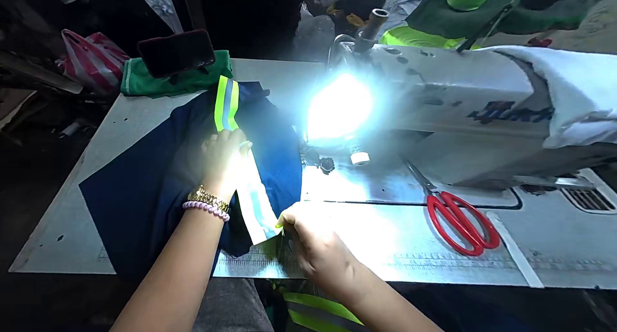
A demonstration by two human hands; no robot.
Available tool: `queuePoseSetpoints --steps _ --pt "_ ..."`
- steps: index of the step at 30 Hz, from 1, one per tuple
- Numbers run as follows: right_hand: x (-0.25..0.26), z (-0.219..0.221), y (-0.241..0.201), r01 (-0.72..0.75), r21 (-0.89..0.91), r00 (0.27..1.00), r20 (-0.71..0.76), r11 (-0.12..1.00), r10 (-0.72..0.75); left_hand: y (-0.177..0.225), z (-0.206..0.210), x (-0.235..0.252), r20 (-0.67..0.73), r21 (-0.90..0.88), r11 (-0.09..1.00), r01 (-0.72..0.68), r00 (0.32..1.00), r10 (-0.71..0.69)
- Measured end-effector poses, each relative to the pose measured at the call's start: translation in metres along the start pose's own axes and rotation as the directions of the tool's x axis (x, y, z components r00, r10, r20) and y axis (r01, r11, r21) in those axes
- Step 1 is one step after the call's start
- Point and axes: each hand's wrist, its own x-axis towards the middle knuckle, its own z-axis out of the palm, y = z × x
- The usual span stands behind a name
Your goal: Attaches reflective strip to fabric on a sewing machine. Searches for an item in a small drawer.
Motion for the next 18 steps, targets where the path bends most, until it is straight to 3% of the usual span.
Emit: queuePoseSetpoints --steps 3,6,8,10,13,16,18 --pt "0.001 -0.001 -0.001 -0.043 0.070 0.996 0.080 0.997 0.038 0.001 0.000 0.004 0.020 0.007 1.000 0.019 1.000 -0.019" --pt "0.000 0.009 -0.006 -0.188 0.474 0.981 0.052 0.860 0.185 0.001 -0.001 0.004 0.021 -0.006 1.000 0.024 0.999 -0.024" --pt "0.006 0.011 -0.008 -0.237 0.586 0.956 0.000 0.775 0.292 0.000 -0.001 0.004 0.022 -0.006 1.000 0.027 0.999 -0.027" --pt "0.011 0.005 -0.005 -0.253 0.462 0.956 -0.017 0.850 0.293 -0.001 0.000 0.004 0.021 -0.007 0.999 0.031 0.999 -0.031" --pt "0.009 -0.017 0.003 -0.222 0.172 0.970 0.139 0.960 0.200 0.000 0.000 0.004 0.021 -0.009 0.999 0.036 0.999 -0.036" --pt "-0.003 -0.020 0.002 -0.095 -0.072 0.959 0.262 0.993 0.111 0.000 -0.001 0.005 0.023 -0.004 0.999 0.033 0.999 -0.033" --pt "-0.012 -0.009 0.003 0.014 -0.208 0.975 0.219 0.978 0.033 0.000 0.000 0.005 0.027 0.001 1.000 0.029 0.999 -0.029"
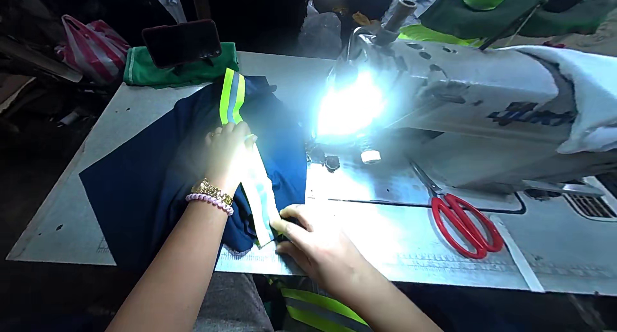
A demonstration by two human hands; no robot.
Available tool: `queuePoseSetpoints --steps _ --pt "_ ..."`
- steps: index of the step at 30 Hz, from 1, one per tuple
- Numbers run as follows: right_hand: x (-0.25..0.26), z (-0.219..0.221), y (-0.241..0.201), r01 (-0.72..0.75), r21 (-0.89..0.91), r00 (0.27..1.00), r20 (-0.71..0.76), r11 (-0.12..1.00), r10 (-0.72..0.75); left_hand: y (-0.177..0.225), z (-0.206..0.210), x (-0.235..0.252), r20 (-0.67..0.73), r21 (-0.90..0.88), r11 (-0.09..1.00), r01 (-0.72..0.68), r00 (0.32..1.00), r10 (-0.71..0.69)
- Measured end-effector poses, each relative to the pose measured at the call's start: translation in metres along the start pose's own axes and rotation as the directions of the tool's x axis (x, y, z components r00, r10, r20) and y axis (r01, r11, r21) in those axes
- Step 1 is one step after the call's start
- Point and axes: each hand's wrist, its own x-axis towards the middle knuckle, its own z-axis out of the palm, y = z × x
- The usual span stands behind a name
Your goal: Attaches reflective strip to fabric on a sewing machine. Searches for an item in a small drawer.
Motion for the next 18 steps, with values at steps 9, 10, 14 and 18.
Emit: queuePoseSetpoints --steps 9,10,14,18 --pt "0.015 0.000 -0.004 0.092 0.191 0.992 -0.107 0.977 -0.072 0.004 -0.003 -0.001 0.019 -0.004 1.000 0.007 1.000 -0.007" --pt "0.015 0.000 -0.003 0.051 0.197 0.998 -0.056 0.979 -0.041 0.005 -0.003 -0.001 0.010 -0.001 1.000 0.010 1.000 -0.010" --pt "0.007 0.006 -0.003 0.045 0.301 0.997 0.043 0.953 -0.060 0.008 -0.001 -0.001 -0.008 0.022 0.999 0.028 1.000 -0.027" --pt "-0.011 0.001 0.000 -0.024 0.366 0.997 -0.053 0.930 0.047 0.000 -0.006 0.005 0.020 -0.029 0.998 0.053 0.998 -0.052"
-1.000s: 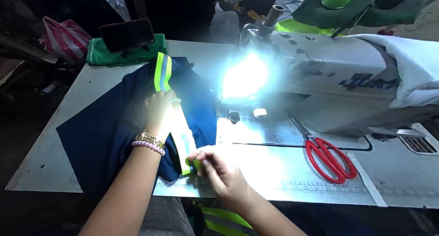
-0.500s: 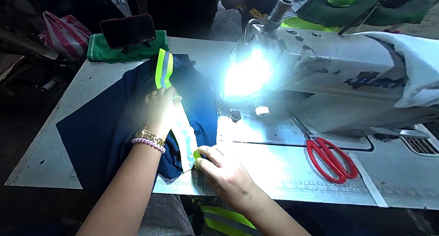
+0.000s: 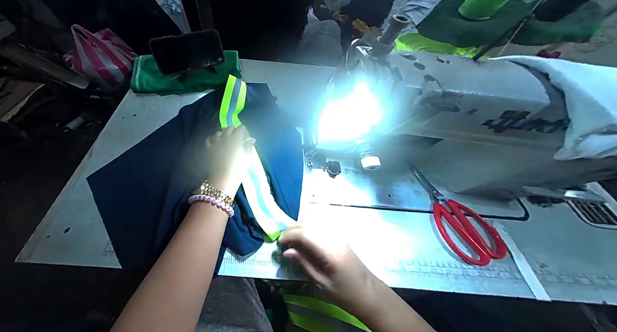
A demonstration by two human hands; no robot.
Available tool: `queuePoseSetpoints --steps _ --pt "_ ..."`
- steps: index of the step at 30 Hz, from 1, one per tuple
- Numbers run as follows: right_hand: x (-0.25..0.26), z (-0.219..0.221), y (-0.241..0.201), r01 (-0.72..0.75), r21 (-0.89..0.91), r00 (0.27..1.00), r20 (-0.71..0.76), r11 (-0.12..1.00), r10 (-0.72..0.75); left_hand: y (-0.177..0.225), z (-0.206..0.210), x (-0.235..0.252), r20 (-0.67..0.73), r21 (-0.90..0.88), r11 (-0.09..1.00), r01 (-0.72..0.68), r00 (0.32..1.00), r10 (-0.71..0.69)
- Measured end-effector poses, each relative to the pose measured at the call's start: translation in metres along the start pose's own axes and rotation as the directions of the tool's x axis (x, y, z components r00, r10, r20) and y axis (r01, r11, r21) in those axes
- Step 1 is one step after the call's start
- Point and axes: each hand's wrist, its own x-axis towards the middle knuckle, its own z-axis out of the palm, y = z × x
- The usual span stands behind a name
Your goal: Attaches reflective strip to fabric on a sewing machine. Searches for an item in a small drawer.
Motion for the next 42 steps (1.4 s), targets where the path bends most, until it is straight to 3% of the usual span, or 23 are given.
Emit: queuePoseSetpoints --steps 2,4,7,10,12,14,16,19,21,23,28,30,36,42 --pt "-0.004 -0.010 0.004 -0.117 -0.048 0.986 -0.129 0.992 0.110 -0.001 0.000 -0.005 -0.041 -0.052 0.999 0.004 0.999 -0.007" --pt "-0.007 -0.020 0.005 -0.203 -0.140 0.971 -0.155 0.969 0.181 0.000 -0.004 -0.016 -0.142 -0.063 0.996 -0.055 0.989 0.046" --pt "-0.009 -0.020 0.009 -0.182 -0.233 0.982 -0.102 0.955 0.162 0.015 -0.025 -0.050 -0.218 -0.023 0.954 -0.298 0.933 0.286" --pt "-0.010 -0.009 0.011 -0.127 -0.299 0.991 -0.085 0.946 0.106 0.024 -0.027 -0.100 -0.026 -0.106 0.842 -0.530 0.848 0.530" --pt "-0.008 -0.008 0.014 -0.138 -0.227 0.987 -0.115 0.964 0.115 0.026 -0.013 -0.131 0.090 -0.121 0.813 -0.569 0.810 0.580" --pt "-0.009 -0.010 0.016 -0.178 -0.135 0.978 -0.131 0.975 0.160 0.025 0.001 -0.147 0.097 -0.060 0.835 -0.547 0.829 0.551" --pt "-0.011 -0.011 0.015 -0.164 -0.173 0.984 -0.102 0.971 0.148 0.021 0.008 -0.149 0.024 -0.057 0.868 -0.493 0.869 0.494" --pt "-0.015 -0.010 0.009 -0.100 -0.311 0.994 -0.080 0.945 0.079 0.012 0.001 -0.143 0.044 -0.332 0.909 -0.253 0.958 0.283" --pt "-0.015 -0.006 0.007 -0.101 -0.359 0.991 -0.122 0.928 0.061 0.003 -0.010 -0.137 0.134 -0.554 0.832 -0.037 0.982 0.132" --pt "-0.010 -0.003 0.000 -0.145 -0.374 0.980 -0.180 0.916 0.081 -0.002 -0.015 -0.134 0.165 -0.638 0.768 0.059 0.984 0.062" --pt "0.019 0.015 -0.016 -0.099 -0.615 0.985 -0.170 0.782 -0.009 0.006 -0.009 -0.139 0.127 -0.387 0.922 -0.026 0.989 0.081" --pt "0.024 0.016 -0.014 -0.050 -0.624 0.986 -0.155 0.780 -0.061 0.006 -0.010 -0.136 0.134 -0.376 0.926 -0.032 0.987 0.089" --pt "0.016 0.008 -0.003 -0.023 -0.522 0.988 -0.144 0.853 -0.061 0.001 -0.018 -0.132 0.287 -0.588 0.802 0.103 0.954 0.088" --pt "0.016 0.002 0.001 -0.061 -0.419 0.987 -0.163 0.906 -0.008 -0.011 -0.029 -0.130 0.373 -0.791 0.592 0.155 0.889 0.266"
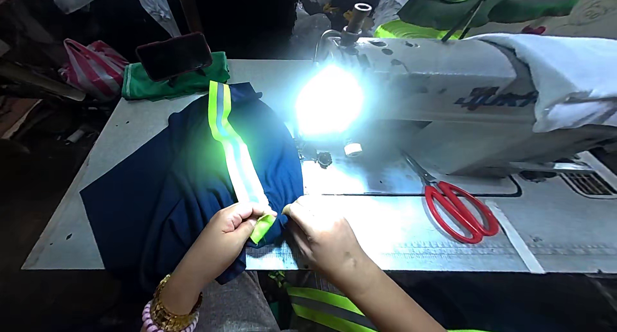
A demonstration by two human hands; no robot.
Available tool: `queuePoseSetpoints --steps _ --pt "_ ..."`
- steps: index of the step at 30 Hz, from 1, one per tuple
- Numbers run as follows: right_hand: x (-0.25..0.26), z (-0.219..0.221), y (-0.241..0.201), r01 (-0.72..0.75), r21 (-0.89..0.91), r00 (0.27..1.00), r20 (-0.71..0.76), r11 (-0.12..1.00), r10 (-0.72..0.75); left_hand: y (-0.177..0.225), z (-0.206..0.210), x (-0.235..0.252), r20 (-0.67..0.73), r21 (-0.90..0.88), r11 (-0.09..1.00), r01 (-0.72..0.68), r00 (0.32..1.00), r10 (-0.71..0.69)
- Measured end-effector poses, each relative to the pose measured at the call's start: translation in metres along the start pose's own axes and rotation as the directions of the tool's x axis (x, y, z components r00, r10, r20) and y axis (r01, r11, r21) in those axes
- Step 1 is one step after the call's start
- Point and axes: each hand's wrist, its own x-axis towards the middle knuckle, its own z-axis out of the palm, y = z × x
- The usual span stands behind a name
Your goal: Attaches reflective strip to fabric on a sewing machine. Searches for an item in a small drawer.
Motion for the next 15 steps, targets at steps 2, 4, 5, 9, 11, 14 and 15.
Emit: queuePoseSetpoints --steps 2,4,5,9,11,14,15 --pt "0.000 0.000 0.001 -0.017 0.010 1.000 -0.011 1.000 0.017 0.001 0.000 -0.002 0.015 -0.014 1.000 -0.019 1.000 0.020" --pt "-0.002 0.000 -0.001 -0.038 0.028 0.999 -0.025 0.999 0.039 0.001 0.005 -0.002 -0.022 0.027 0.999 -0.044 0.999 0.044" --pt "-0.002 0.000 -0.002 -0.050 0.038 0.998 -0.028 0.998 0.051 0.000 0.009 -0.002 -0.049 0.083 0.995 -0.047 0.997 0.051" --pt "-0.006 -0.002 -0.004 -0.085 0.075 0.996 -0.030 0.994 0.087 -0.007 0.020 -0.005 -0.099 0.330 0.942 -0.061 0.990 0.099" --pt "-0.008 -0.003 -0.003 -0.091 0.086 0.996 -0.009 0.992 0.092 -0.011 0.024 -0.007 -0.105 0.412 0.908 -0.078 0.986 0.133" --pt "-0.011 -0.006 -0.001 -0.109 0.119 0.994 0.024 0.987 0.107 -0.009 0.028 -0.011 -0.119 0.526 0.847 -0.079 0.979 0.166" --pt "-0.012 -0.007 -0.002 -0.119 0.127 0.993 0.029 0.985 0.117 -0.006 0.031 -0.012 -0.123 0.594 0.801 -0.069 0.977 0.175"
